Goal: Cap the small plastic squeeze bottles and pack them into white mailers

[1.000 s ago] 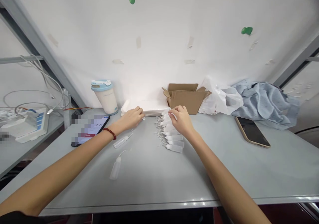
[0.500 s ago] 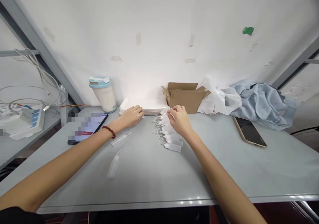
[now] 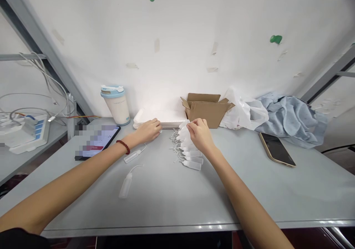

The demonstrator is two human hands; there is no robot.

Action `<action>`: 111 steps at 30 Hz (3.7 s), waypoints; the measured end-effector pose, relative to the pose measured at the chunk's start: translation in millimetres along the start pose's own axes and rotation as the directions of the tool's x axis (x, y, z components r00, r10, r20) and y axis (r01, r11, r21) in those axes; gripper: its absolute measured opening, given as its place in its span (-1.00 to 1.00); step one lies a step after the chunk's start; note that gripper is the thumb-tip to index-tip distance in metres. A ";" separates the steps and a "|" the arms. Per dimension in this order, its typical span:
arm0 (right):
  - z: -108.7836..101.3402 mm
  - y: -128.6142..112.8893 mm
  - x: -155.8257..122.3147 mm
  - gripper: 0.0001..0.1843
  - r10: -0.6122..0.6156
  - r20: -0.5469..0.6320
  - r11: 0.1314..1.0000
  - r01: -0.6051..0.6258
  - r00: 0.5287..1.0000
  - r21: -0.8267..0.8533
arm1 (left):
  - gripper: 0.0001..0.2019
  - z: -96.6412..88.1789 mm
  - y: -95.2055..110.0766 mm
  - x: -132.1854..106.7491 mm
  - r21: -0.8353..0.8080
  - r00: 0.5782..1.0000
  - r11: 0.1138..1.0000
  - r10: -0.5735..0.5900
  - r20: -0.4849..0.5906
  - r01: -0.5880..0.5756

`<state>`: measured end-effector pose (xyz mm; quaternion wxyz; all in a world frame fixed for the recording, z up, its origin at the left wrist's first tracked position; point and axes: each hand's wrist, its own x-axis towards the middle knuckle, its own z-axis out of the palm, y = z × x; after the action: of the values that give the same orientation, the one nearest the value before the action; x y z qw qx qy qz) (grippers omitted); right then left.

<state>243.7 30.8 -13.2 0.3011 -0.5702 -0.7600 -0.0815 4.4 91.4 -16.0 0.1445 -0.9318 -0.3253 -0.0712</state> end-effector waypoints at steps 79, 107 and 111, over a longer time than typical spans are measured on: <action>4.0 -79.0 -55.4 -0.70 0.050 0.338 0.785 -0.246 0.940 0.568 | -0.75 -57.5 83.2 -48.2 -0.934 0.868 0.151 -0.441 0.228 0.323; 4.2 -71.5 -55.7 -0.68 -0.126 0.366 0.905 -0.045 0.922 0.424 | -0.74 -39.8 80.9 -49.0 -0.893 0.907 0.220 -0.252 0.338 0.394; 3.6 -71.8 -55.5 -0.63 -0.125 0.358 0.897 -0.049 0.925 0.440 | -0.77 -45.7 84.7 -49.4 -0.886 0.902 0.228 -0.265 0.341 0.403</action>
<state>186.0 -37.1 -30.9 0.2690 -0.4767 -0.8132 0.1978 17.2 -15.1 -2.8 -0.4650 -0.7470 -0.4203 -0.2215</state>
